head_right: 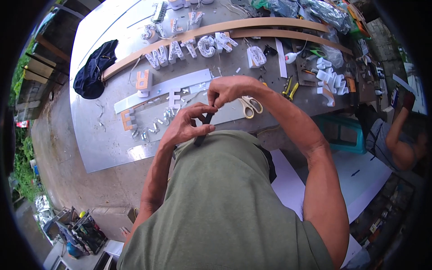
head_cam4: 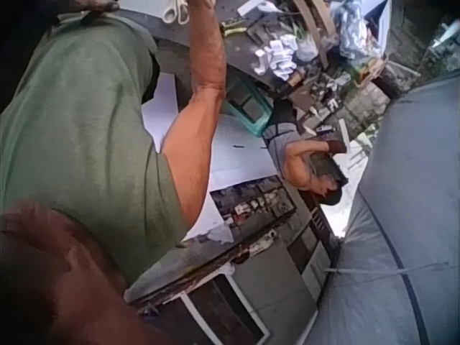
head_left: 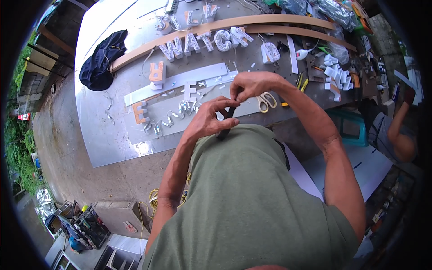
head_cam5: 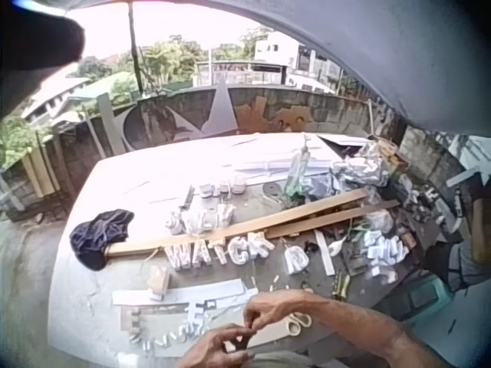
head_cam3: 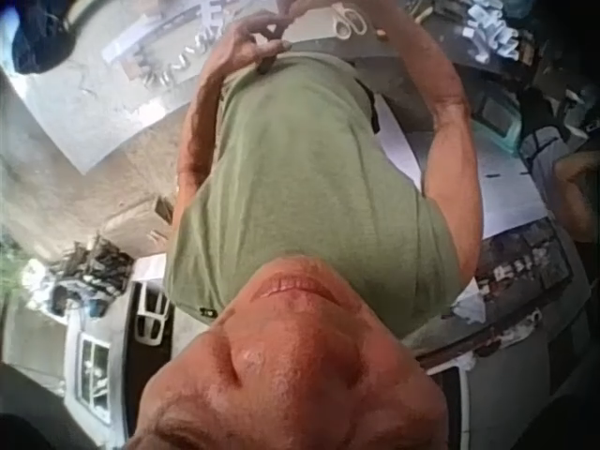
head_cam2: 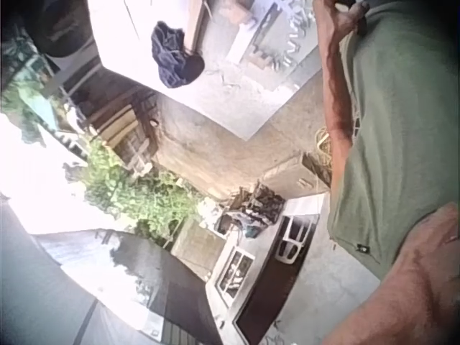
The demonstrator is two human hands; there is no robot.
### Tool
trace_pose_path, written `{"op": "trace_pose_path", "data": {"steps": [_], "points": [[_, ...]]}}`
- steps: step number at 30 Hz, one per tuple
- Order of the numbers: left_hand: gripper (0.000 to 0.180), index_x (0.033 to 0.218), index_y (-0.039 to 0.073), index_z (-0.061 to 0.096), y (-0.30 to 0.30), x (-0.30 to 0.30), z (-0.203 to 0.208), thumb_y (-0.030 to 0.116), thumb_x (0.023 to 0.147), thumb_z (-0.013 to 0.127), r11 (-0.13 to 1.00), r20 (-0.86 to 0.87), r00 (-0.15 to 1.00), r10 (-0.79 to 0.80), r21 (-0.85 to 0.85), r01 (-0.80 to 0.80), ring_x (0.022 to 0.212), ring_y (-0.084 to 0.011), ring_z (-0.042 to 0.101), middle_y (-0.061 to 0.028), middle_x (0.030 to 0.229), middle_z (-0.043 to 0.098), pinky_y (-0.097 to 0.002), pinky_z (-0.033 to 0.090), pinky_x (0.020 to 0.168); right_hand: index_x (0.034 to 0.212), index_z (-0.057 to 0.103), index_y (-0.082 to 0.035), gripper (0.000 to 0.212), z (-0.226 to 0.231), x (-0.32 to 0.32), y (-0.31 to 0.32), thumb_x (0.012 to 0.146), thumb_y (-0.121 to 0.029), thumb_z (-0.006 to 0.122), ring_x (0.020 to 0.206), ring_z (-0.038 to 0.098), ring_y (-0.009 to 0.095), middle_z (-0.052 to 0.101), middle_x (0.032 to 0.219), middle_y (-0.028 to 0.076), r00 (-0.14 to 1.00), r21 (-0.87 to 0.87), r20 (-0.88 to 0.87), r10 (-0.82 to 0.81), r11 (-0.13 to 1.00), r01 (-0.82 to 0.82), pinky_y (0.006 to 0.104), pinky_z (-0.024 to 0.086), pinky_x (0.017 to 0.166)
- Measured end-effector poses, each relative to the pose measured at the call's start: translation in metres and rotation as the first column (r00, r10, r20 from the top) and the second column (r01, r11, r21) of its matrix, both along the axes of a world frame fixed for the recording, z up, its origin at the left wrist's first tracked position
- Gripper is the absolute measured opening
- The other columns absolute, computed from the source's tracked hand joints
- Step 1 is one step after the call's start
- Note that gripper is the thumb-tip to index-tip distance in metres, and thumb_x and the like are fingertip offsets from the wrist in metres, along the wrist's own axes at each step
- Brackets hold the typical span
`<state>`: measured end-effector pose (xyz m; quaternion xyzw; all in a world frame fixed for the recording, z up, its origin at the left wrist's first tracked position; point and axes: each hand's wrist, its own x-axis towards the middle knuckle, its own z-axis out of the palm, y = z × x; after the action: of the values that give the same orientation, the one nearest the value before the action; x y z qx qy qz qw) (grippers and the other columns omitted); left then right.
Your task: Wiring and taping together component letters for an illuminated sign.
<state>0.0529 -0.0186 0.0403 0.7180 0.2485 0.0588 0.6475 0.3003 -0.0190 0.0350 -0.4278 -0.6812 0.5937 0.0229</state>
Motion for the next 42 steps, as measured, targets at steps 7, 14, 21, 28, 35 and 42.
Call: {"op": "trace_pose_path", "data": {"steps": [7,14,21,28,35,42], "points": [[0.061,0.134,0.009,0.066,-0.007,-0.019,-0.019,0.027,0.079,0.085,0.971,0.008,0.992,0.125,-0.205,-0.121,0.096,-0.0128,0.064,-0.0054,0.125,0.067,-0.0276,0.053,0.078,0.101,0.070,0.004,0.028,-0.008,0.051,-0.041,0.080,-0.014,0.069,0.079,0.070,0.027,0.072,0.085,0.016,0.801,0.156,0.143,-0.581,0.812,0.562,0.0381,0.053,0.070],[0.108,0.155,0.002,0.039,-0.016,-0.022,-0.024,0.025,0.066,0.095,0.881,0.159,0.936,0.314,-0.417,-0.224,0.102,-0.0192,0.063,-0.0137,0.127,0.063,-0.0325,0.056,0.083,0.107,0.062,0.001,0.034,-0.116,0.030,-0.163,0.080,-0.014,0.074,0.098,0.064,0.040,0.065,0.099,0.018,0.565,0.632,0.329,-0.757,0.621,0.463,0.0477,0.051,0.084],[0.108,0.154,0.005,0.041,-0.017,-0.022,-0.025,0.024,0.062,0.094,0.907,0.225,0.925,0.305,-0.365,-0.211,0.105,-0.0196,0.064,-0.0127,0.126,0.065,-0.0276,0.055,0.070,0.111,0.062,0.001,0.029,-0.080,0.033,-0.162,0.085,-0.009,0.072,0.087,0.071,0.026,0.071,0.098,0.011,0.522,0.132,0.295,-0.801,0.575,0.808,0.0375,0.056,0.081],[0.113,0.154,0.001,0.040,-0.016,-0.021,-0.018,0.027,0.060,0.097,0.889,0.221,0.920,0.323,-0.404,-0.215,0.114,-0.0216,0.065,-0.0135,0.124,0.066,-0.0302,0.053,0.078,0.122,0.060,0.001,0.041,0.010,0.033,-0.190,0.087,-0.011,0.077,0.089,0.067,0.012,0.069,0.100,0.006,0.636,-0.521,-0.116,-0.763,0.592,0.615,0.0291,0.055,0.085],[0.112,0.154,0.004,0.042,-0.016,-0.020,-0.019,0.028,0.060,0.097,0.917,0.226,0.932,0.285,-0.347,-0.196,0.112,-0.0212,0.067,-0.0127,0.121,0.069,-0.0284,0.053,0.075,0.120,0.063,0.001,0.065,0.025,0.035,-0.193,0.069,-0.026,0.092,0.092,0.066,0.012,0.069,0.102,0.006,0.747,-0.550,-0.080,-0.660,0.654,0.519,0.0284,0.054,0.086],[0.111,0.153,0.005,0.043,-0.014,-0.018,-0.021,0.029,0.059,0.097,0.921,0.219,0.940,0.261,-0.347,-0.175,0.109,-0.0203,0.067,-0.0122,0.120,0.070,-0.0272,0.052,0.074,0.117,0.070,-0.003,0.048,0.017,0.023,-0.179,0.077,-0.023,0.087,0.088,0.064,0.011,0.070,0.095,0.001,0.753,-0.467,-0.122,-0.647,0.707,0.531,0.0303,0.052,0.085]]}}
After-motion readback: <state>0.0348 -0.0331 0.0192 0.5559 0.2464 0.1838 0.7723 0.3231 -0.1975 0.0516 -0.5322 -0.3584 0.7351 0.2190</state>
